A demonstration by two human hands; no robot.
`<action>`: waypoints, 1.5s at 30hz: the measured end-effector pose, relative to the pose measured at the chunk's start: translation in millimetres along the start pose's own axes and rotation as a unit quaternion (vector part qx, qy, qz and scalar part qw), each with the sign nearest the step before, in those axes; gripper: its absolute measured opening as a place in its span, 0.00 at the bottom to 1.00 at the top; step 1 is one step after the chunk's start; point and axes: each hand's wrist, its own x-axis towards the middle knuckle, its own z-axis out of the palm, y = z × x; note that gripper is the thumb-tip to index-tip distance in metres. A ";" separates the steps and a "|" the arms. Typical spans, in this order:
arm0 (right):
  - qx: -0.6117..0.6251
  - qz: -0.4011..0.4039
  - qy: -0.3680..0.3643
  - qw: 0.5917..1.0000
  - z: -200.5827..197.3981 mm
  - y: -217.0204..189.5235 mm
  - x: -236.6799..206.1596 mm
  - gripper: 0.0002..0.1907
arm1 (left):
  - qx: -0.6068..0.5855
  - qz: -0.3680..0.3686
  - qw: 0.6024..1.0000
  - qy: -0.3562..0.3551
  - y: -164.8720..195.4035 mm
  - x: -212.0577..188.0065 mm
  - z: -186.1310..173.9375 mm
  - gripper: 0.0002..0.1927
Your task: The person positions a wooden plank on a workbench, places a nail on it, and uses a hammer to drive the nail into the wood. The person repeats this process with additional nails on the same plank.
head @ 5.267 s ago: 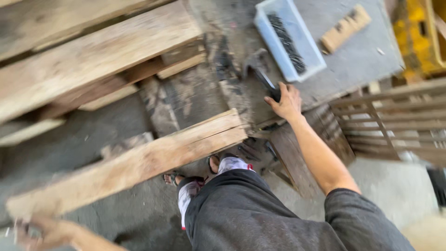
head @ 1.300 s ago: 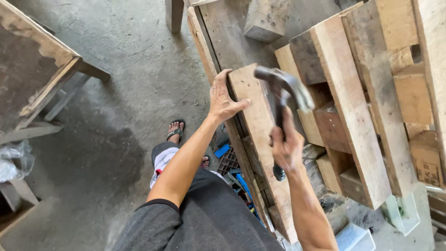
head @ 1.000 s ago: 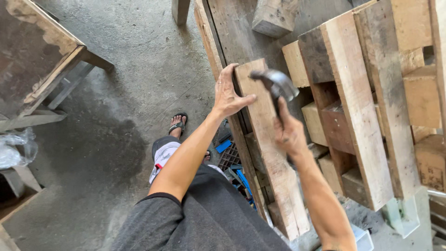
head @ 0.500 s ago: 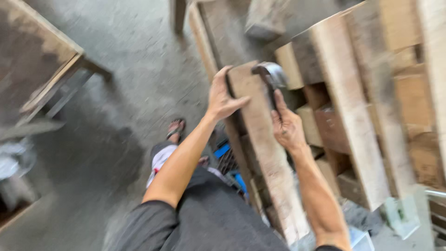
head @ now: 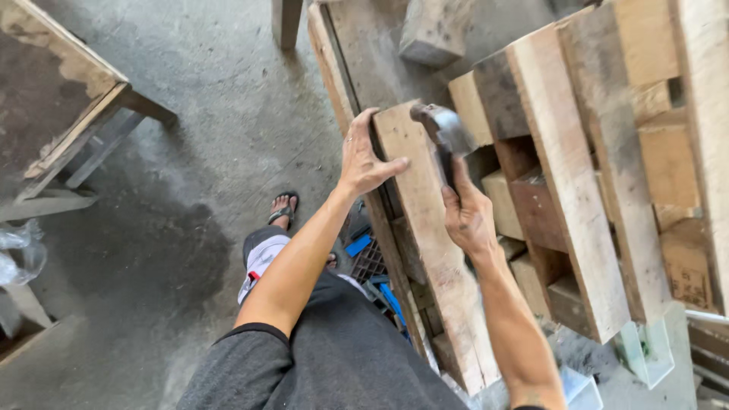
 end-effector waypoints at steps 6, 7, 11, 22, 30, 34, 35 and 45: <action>0.301 0.129 0.123 0.937 -10.8 -53.4 -45.6 0.36 | 0.087 0.004 0.996 -0.016 9.6 -0.4 -16.7 0.54; 0.325 0.150 0.144 0.923 -6.0 -61.1 -56.4 0.36 | 0.109 0.028 0.994 -0.014 10.1 3.1 -23.8 0.53; 0.346 0.204 0.215 0.890 45.6 -89.5 -85.4 0.36 | -0.016 -0.071 0.988 -0.136 -0.4 49.4 -55.9 0.22; 0.174 0.381 0.385 0.823 220.3 -220.4 21.2 0.37 | -0.084 0.175 0.828 -0.526 -57.6 187.1 7.5 0.23; 0.145 0.253 0.689 0.663 173.3 -294.2 46.7 0.14 | -0.048 0.150 0.778 -0.608 -54.1 181.8 4.2 0.18; 0.052 0.277 0.667 0.690 220.2 -278.0 77.1 0.33 | -0.062 0.159 0.761 -0.626 -43.8 186.9 -2.4 0.17; 0.082 0.390 0.551 0.733 233.4 -276.7 82.6 0.35 | -0.067 0.153 0.756 -0.633 -42.5 187.9 -3.6 0.17; 0.318 0.412 0.584 0.623 274.2 -273.4 96.3 0.37 | -0.077 0.166 0.759 -0.625 -47.1 187.0 -1.8 0.14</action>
